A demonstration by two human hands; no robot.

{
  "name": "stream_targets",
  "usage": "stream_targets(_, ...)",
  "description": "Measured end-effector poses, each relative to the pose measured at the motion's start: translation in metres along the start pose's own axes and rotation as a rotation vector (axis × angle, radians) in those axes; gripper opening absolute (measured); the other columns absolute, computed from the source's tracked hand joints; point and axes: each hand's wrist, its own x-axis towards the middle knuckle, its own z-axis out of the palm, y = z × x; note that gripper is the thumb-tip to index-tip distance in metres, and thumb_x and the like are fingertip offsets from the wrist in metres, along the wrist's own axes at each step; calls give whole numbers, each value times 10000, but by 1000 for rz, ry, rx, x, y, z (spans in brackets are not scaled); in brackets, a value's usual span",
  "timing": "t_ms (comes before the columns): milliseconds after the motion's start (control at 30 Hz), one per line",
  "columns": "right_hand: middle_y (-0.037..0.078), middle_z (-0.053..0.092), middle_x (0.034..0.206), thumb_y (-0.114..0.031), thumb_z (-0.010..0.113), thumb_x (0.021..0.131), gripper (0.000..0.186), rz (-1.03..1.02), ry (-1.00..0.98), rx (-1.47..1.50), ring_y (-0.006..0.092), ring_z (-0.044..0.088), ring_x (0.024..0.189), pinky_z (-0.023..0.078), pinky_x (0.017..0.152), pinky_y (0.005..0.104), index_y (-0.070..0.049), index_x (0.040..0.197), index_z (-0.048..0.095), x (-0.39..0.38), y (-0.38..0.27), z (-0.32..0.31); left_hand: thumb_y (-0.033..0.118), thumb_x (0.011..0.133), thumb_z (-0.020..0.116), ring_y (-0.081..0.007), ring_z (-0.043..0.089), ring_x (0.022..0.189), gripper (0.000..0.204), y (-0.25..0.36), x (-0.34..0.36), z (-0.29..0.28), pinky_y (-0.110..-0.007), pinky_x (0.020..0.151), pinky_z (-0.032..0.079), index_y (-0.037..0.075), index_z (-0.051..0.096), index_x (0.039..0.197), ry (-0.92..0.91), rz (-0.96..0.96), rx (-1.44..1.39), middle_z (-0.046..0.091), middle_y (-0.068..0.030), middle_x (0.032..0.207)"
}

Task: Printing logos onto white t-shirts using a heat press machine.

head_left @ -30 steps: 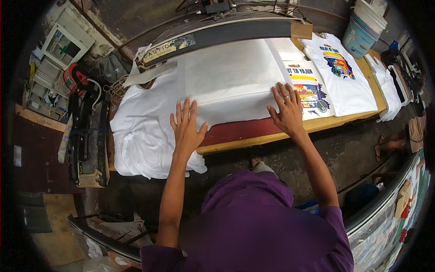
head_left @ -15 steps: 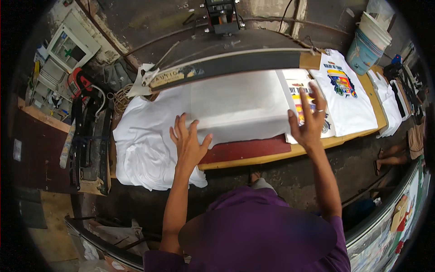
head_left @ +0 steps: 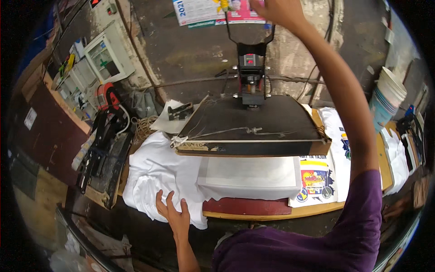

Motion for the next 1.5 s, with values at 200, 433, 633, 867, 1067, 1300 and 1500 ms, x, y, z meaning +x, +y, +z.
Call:
stream_targets(200, 201, 655, 844, -218, 666, 643, 330, 294, -654, 125, 366, 633, 824, 507, 718, 458, -18, 904, 663, 68, 16, 58, 30, 752, 630, -367, 352, 1268, 371, 0, 0, -17, -506, 1037, 236, 31, 563, 1117, 154, -83, 170, 412, -178, 1330)
stream_targets(433, 150, 689, 825, -221, 686, 746, 179, 328, -836, 6, 250, 688, 798, 537, 694, 424, -75, 848, 670, 36, -67, -24, 72, 784, 606, -354, 420, 1209, 213, 28, 61, -13, -513, 1029, 243, 21, 612, 991, 269, 200, -71, 535, -140, 1202)
stream_targets(633, 47, 586, 716, -154, 614, 708, 160, 188, -843, 114, 219, 616, 686, 451, 566, 386, -108, 854, 566, -99, -187, -122, 402, 868, 548, -355, 442, 1183, 471, 130, 128, 2, -486, 1009, 284, -17, 608, 1074, 11, 605, -405, 566, -160, 1191)
stream_targets(867, 63, 608, 663, -163, 612, 720, 70, 574, -646, 560, 220, 632, 628, 475, 540, 350, -102, 753, 625, -166, -221, -134, 287, 863, 555, -353, 610, 1012, 376, 192, 145, 59, -425, 900, 447, -15, 613, 1080, -595, 795, -619, 633, -210, 1093)
stream_targets(1067, 68, 612, 649, -204, 605, 723, 132, 540, -989, 367, 235, 636, 624, 502, 565, 375, -75, 742, 623, -201, -253, -130, 165, 891, 476, -354, 638, 937, 276, 157, 116, 93, -391, 825, 501, -16, 641, 1019, -520, 753, -710, 665, -188, 998)
stream_targets(1300, 149, 619, 941, -196, 579, 739, 203, 556, -802, 330, 273, 597, 927, 482, 786, 375, -49, 865, 639, -214, -261, -137, 334, 904, 483, -349, 630, 929, 404, 161, 124, 85, -416, 822, 485, 56, 580, 1180, -686, 694, -709, 629, -160, 1120)
stream_targets(1500, 162, 525, 1139, -81, 688, 670, 461, 554, -505, 373, 351, 504, 1079, 443, 920, 461, -65, 1124, 605, -225, -289, -201, 378, 960, 418, -347, 635, 916, 427, 160, 119, 91, -405, 811, 477, 53, 604, 1165, -686, 620, -702, 664, -160, 1029)
